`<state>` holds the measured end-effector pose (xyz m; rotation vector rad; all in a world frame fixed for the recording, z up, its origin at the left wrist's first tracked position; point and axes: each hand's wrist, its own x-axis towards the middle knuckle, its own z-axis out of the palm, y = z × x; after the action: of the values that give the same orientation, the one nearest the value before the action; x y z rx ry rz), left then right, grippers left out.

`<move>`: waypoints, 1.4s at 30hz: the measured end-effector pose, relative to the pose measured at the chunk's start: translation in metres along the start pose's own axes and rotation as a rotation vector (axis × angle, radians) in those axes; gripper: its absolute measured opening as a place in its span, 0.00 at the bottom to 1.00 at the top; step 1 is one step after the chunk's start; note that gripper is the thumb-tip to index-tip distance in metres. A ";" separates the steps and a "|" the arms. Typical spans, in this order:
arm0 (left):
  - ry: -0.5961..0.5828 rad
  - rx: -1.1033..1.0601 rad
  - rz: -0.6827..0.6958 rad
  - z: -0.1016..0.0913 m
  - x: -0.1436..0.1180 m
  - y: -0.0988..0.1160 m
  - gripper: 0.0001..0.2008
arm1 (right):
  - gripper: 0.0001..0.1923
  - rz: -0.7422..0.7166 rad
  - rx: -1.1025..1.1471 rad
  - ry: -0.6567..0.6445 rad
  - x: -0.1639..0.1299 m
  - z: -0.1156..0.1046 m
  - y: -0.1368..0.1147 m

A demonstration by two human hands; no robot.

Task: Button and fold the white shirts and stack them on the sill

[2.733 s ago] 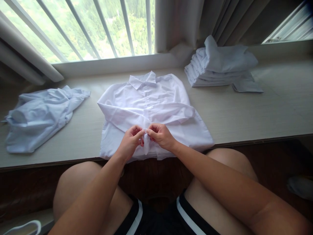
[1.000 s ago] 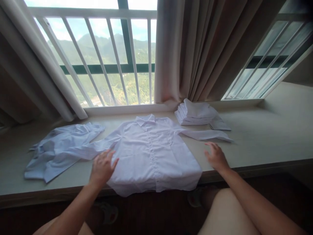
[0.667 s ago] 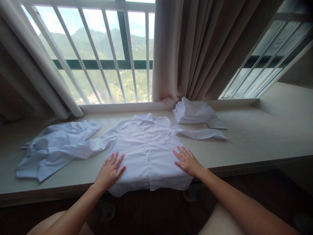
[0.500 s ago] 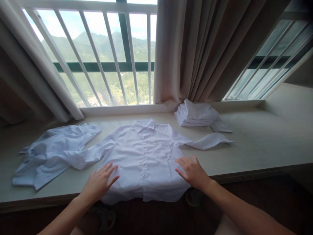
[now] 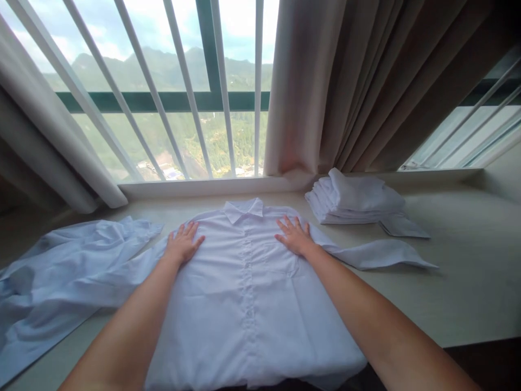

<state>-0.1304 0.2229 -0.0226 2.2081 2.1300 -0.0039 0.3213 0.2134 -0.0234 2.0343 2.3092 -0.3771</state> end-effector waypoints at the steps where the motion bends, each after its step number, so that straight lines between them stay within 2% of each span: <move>1: -0.009 -0.001 0.001 -0.001 0.009 -0.002 0.37 | 0.39 -0.001 0.006 0.003 0.009 -0.001 0.000; 4: -0.035 -0.022 0.029 -0.004 0.026 -0.006 0.38 | 0.40 -0.032 0.022 0.023 0.024 -0.002 0.002; 7: -0.036 -0.064 0.114 -0.006 0.026 -0.019 0.39 | 0.40 -0.094 0.055 0.079 0.022 0.000 0.011; 9: -0.046 -0.123 0.191 -0.010 0.023 -0.034 0.35 | 0.37 -0.117 0.093 0.111 0.020 0.000 0.018; 11: -0.065 -0.183 0.207 -0.018 0.018 -0.047 0.31 | 0.34 -0.107 0.135 0.120 0.020 -0.005 0.022; 13: -0.022 -0.199 0.195 -0.030 0.007 -0.050 0.28 | 0.31 -0.096 0.167 0.153 0.018 -0.014 0.019; 15: 0.093 -0.178 0.209 -0.047 -0.014 -0.039 0.27 | 0.27 -0.150 0.189 0.280 0.004 -0.027 0.009; 18: 0.277 -0.173 0.231 -0.073 -0.073 -0.003 0.19 | 0.20 -0.322 0.236 0.525 -0.055 -0.042 -0.013; 20: 0.273 -0.215 0.174 -0.084 -0.130 0.021 0.18 | 0.16 -0.379 0.300 0.569 -0.117 -0.042 -0.020; 21: 0.209 -0.250 0.092 -0.086 -0.162 0.029 0.20 | 0.16 -0.372 0.353 0.564 -0.153 -0.036 -0.021; 22: 0.091 -0.283 0.017 -0.085 -0.196 0.033 0.24 | 0.18 -0.328 0.427 0.544 -0.189 -0.026 -0.018; 24: -0.264 -0.410 -0.142 -0.074 -0.264 0.029 0.27 | 0.22 -0.104 0.631 0.525 -0.259 0.003 -0.007; 25: -0.432 -0.465 -0.277 -0.064 -0.295 0.022 0.28 | 0.23 0.031 0.746 0.515 -0.291 0.021 0.002; 26: -0.547 -0.474 -0.428 -0.052 -0.322 0.013 0.29 | 0.24 0.154 0.861 0.467 -0.318 0.041 0.010; 27: -0.622 -0.479 -0.502 -0.040 -0.345 0.005 0.29 | 0.25 0.263 0.956 0.375 -0.341 0.060 0.019; 28: -0.648 -0.503 -0.538 -0.027 -0.364 -0.003 0.28 | 0.24 0.355 1.000 0.218 -0.359 0.077 0.028; 29: -0.623 -0.535 -0.560 -0.017 -0.377 -0.008 0.28 | 0.23 0.422 0.991 0.052 -0.371 0.092 0.035; 30: -0.568 -0.590 -0.569 -0.008 -0.386 -0.011 0.28 | 0.21 0.468 0.975 -0.059 -0.379 0.104 0.040; 31: -0.515 -0.656 -0.564 -0.002 -0.390 -0.010 0.29 | 0.21 0.457 0.971 -0.088 -0.382 0.111 0.043; 34: -0.386 -0.830 -0.566 0.003 -0.386 0.001 0.34 | 0.24 0.311 0.997 0.001 -0.374 0.116 0.040; 36: -0.310 -0.890 -0.503 -0.001 -0.380 0.008 0.31 | 0.20 0.239 0.999 0.030 -0.363 0.112 0.034; 39: -0.261 -0.792 -0.360 -0.005 -0.378 0.005 0.19 | 0.11 0.245 0.945 0.015 -0.354 0.109 0.029; 42: -0.318 -0.618 -0.333 -0.005 -0.387 -0.010 0.14 | 0.03 0.297 0.865 0.007 -0.360 0.117 0.033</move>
<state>-0.1553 -0.1624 0.0021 1.3999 1.9468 0.2333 0.3887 -0.1570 -0.0735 2.6322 1.9561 -1.5507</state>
